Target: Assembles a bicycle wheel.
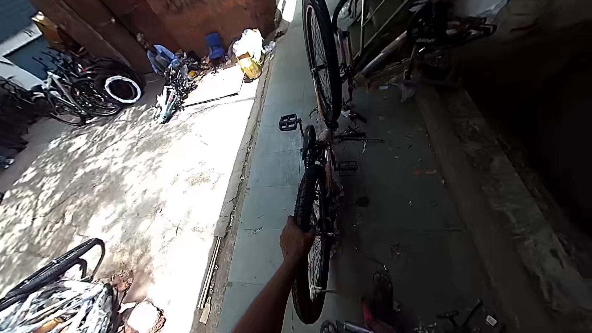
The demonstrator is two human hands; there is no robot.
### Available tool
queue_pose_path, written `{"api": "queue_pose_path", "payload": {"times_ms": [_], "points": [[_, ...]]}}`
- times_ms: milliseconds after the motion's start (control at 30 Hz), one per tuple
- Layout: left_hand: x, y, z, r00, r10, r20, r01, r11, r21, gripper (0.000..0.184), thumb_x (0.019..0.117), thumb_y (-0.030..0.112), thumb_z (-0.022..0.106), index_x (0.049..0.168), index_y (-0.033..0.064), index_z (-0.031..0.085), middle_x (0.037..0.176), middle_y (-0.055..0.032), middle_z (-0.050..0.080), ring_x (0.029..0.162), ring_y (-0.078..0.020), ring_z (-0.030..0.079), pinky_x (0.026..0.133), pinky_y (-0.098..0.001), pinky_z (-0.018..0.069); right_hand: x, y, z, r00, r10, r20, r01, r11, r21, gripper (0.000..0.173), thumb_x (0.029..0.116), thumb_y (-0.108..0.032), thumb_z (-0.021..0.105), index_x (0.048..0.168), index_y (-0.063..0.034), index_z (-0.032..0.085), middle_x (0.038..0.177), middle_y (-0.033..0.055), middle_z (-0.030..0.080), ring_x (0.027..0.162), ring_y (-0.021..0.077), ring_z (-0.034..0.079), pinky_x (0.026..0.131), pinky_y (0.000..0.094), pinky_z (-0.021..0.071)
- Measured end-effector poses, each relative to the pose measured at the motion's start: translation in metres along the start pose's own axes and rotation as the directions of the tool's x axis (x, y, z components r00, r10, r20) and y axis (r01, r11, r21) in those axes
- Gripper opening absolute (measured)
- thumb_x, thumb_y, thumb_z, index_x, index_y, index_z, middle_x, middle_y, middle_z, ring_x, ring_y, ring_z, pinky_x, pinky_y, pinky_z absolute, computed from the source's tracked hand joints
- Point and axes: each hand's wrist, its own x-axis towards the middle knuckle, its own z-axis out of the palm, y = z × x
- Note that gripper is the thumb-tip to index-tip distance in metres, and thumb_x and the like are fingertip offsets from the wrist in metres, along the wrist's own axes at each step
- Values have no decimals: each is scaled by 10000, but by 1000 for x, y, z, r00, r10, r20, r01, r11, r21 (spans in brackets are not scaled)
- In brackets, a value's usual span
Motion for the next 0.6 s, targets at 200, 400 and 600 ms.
{"api": "queue_pose_path", "payload": {"times_ms": [200, 400, 600], "points": [[2, 2, -2, 1000, 26, -17, -27, 998, -53, 528, 771, 413, 787, 1149, 88, 614, 908, -197, 679, 862, -404, 678, 684, -626, 529, 42, -49, -16, 975, -133, -180, 174, 957, 234, 688, 961, -625, 568, 1463, -155, 578, 1474, 163, 561, 1409, 346, 483, 1184, 548, 367], [16, 11, -1, 1000, 1, -24, -1, 1000, -7, 489, 793, 413, 797, 1139, 108, 632, 922, -144, 695, 892, -340, 692, 740, -577, 542, 122, -112, -23, 975, -134, -175, 155, 981, 114, 486, 1080, -388, 414, 1404, -78, 602, 1410, 173, 603, 1359, 330, 530, 1142, 542, 381], [30, 23, 2, 999, 6, -47, -2, 998, 65, 504, 796, 457, 800, 1108, 91, 651, 1015, -140, 681, 972, -329, 676, 791, -573, 538, 159, -95, -3, 962, -218, -163, 263, 901, 346, 476, 1086, -399, 410, 1051, -32, 710, 987, 167, 709, 974, 320, 672, 921, 529, 494]]}}
